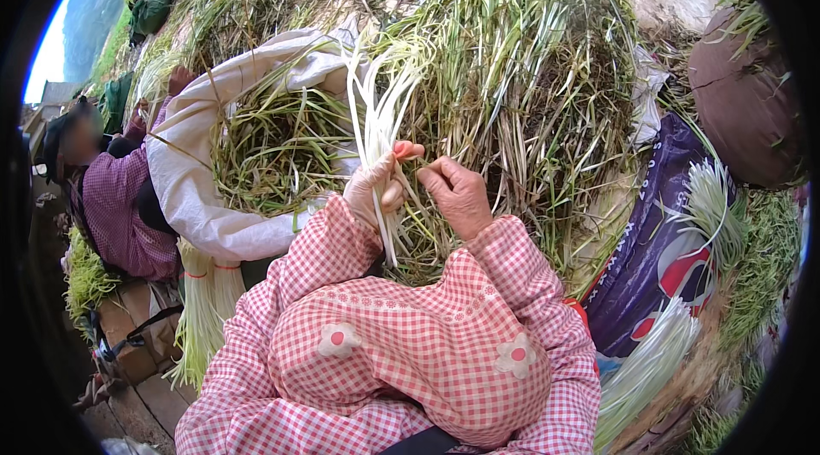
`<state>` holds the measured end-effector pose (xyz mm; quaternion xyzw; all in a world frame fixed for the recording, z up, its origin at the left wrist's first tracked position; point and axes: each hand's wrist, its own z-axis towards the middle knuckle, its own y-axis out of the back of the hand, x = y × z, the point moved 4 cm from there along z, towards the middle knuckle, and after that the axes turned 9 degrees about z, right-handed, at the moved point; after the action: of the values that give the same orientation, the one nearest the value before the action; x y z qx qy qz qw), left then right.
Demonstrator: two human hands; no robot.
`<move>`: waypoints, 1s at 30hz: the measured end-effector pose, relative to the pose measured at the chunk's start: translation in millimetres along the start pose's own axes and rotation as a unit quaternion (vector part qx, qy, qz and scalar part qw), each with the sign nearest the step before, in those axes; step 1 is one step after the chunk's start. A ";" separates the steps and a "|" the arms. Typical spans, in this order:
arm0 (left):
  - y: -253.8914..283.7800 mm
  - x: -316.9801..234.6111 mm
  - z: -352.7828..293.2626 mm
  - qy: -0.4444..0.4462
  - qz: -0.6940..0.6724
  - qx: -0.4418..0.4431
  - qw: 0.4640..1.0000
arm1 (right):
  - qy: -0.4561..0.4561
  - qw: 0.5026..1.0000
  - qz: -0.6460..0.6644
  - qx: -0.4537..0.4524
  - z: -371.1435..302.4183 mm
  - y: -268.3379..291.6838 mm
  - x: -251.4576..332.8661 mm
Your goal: The person sits on the ground and repeatedly gathers handfuls of long green grass, aligns them, and ties them into bundles using thin strips. The bundles are placed into a white sack or onto a pile nearby.
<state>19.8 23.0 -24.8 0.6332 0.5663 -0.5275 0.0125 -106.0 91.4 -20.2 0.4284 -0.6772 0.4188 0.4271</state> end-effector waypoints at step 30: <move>-0.7 2.2 -5.3 0.036 0.012 -0.023 0.999 | 0.039 0.994 0.022 -0.098 8.1 15.4 12.0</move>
<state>22.4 28.0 -23.5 0.6581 0.5707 -0.4909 0.0137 -125.4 85.5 -14.4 0.3524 -0.7074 0.3761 0.4836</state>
